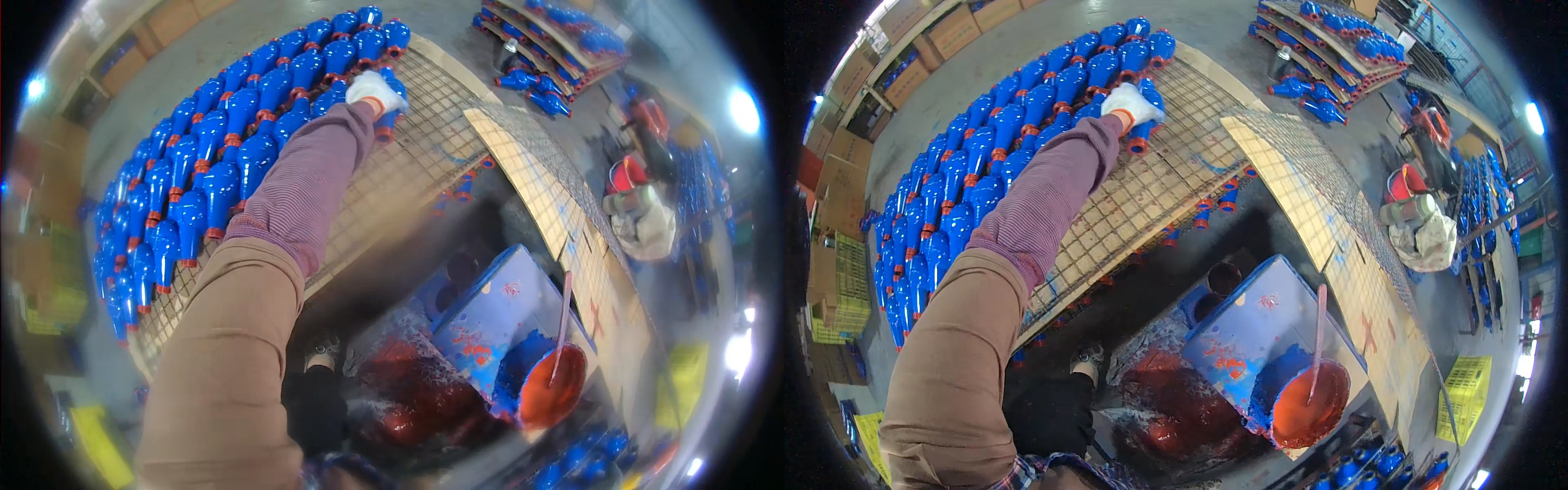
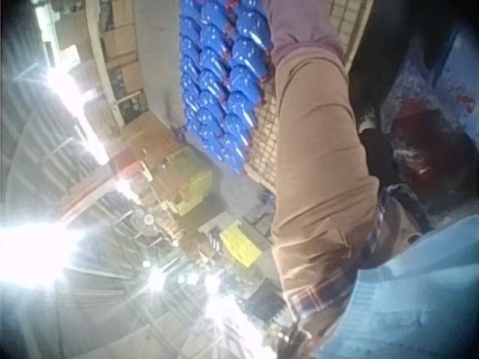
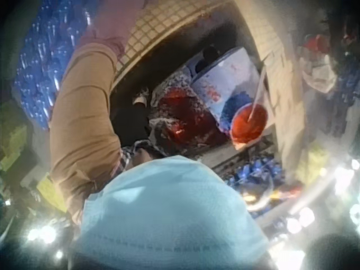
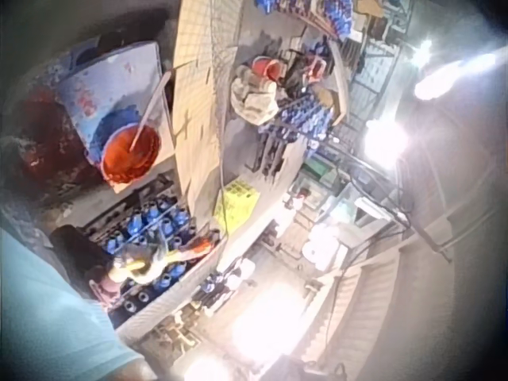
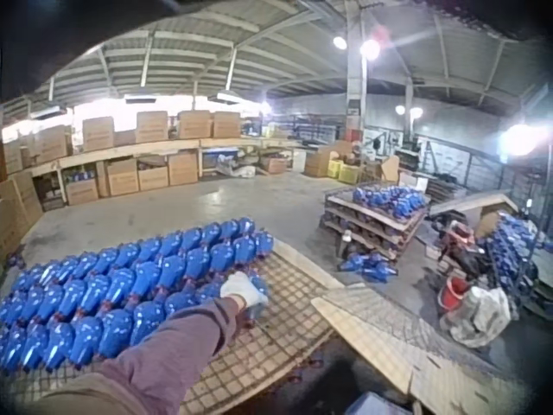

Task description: Painting blue metal parts with orange paint using a brush and a spray can.

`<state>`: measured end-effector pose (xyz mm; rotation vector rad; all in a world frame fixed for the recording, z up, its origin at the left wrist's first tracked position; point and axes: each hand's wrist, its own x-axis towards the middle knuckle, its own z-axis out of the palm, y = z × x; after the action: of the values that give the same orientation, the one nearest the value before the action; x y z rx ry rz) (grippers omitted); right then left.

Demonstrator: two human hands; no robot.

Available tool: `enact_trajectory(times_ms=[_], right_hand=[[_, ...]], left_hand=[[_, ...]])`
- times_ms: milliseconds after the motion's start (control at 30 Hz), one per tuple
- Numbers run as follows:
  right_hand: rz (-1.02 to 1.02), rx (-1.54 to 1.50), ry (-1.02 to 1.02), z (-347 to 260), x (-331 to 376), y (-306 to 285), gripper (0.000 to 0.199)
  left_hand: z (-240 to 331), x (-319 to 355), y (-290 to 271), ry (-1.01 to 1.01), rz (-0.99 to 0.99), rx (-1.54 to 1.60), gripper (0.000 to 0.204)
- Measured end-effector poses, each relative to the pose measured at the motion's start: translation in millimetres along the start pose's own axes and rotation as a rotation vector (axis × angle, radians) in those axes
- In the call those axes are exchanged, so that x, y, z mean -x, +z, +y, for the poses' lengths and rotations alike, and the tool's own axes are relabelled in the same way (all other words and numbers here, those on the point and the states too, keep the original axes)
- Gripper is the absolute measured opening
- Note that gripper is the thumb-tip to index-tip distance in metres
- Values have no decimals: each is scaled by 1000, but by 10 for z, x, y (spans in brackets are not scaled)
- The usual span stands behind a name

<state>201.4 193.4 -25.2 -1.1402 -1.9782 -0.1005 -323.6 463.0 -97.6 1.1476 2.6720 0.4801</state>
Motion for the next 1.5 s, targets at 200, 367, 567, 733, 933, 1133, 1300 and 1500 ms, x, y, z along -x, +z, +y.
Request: enact_trajectory(times_ms=[200,367,567,733,933,1133,1300,1500], right_hand=[[48,51,51,102,194,-653,58],[101,98,73,-11,355,-1147,67],[51,361,162,-233,332,-1220,44],[-35,572,247,-493,235,-1257,22],[-258,323,57,-565,499,-1625,41],[-39,241,220,-734,738,-1724,35],[141,116,343,-965,922,-2151,30],[143,559,164,-932,1537,-2994,19]], left_hand=[[-61,-226,47,71,32,-193,71],[-140,-271,40,95,36,-266,62],[-186,-116,75,165,206,-211,72],[-711,706,287,609,327,65,70],[-1623,2684,571,559,-226,568,59],[-2492,3136,1028,358,-640,339,62],[-2781,3081,1042,399,-514,449,55],[-2329,3297,383,433,-383,509,54]])
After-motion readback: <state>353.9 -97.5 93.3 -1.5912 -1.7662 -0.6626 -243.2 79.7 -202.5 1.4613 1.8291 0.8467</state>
